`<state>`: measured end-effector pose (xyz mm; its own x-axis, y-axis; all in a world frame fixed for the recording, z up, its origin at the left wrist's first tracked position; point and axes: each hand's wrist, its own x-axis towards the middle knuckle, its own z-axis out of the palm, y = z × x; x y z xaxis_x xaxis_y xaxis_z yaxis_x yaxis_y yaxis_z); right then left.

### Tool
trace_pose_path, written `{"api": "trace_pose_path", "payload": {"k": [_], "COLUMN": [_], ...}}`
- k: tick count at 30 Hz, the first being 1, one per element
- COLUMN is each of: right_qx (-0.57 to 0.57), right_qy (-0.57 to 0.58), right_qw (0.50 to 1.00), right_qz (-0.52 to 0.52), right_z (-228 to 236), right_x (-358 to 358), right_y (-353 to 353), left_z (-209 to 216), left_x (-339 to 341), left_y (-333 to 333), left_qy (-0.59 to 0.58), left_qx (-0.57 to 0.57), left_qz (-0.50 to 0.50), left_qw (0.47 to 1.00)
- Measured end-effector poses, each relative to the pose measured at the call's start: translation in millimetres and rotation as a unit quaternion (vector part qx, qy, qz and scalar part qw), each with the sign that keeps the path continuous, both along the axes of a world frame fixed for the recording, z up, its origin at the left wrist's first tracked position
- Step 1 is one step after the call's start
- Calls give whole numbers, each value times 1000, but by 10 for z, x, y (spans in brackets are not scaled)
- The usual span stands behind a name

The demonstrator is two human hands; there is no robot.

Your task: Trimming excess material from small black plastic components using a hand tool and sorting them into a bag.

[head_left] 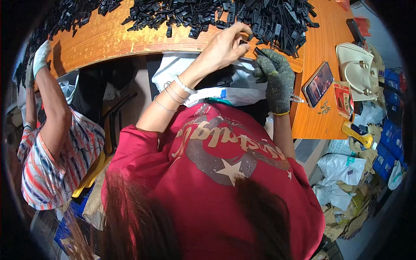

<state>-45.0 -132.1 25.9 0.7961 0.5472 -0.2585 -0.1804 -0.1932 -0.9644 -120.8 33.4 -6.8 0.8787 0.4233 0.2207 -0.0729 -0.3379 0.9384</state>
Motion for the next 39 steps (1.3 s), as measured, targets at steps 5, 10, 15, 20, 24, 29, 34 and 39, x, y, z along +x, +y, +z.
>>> {"api": "trace_pose_path", "payload": {"k": [5,10,15,20,24,29,34,39], "right_qx": [-10,-167,-146,-215,-216,-272,-301,-307], "right_qy": [-20,-143,-354,-398,-539,-534,-598,-591], "right_qw": [1000,969,901,851,751,717,642,640], "right_qz": [19,111,202,266,316,356,374,382], "right_z": [-32,51,-128,-10,102,307,216,272], "right_x": [18,51,247,287,360,387,341,351], "right_y": [-52,-28,-75,12,91,234,394,444], "left_z": [-76,-112,-281,-272,-254,-271,-244,-219], "left_x": [-27,-91,-71,-86,-81,-53,-79,-38], "left_y": [36,15,33,53,31,15,19,-41], "left_qy": [31,37,-58,-51,-26,-23,-67,-72], "left_qx": [-193,85,192,190,195,232,208,167], "left_qz": [-102,-23,-1,-10,-12,-17,-9,-21], "left_qw": [975,995,980,980,980,972,976,983]}}
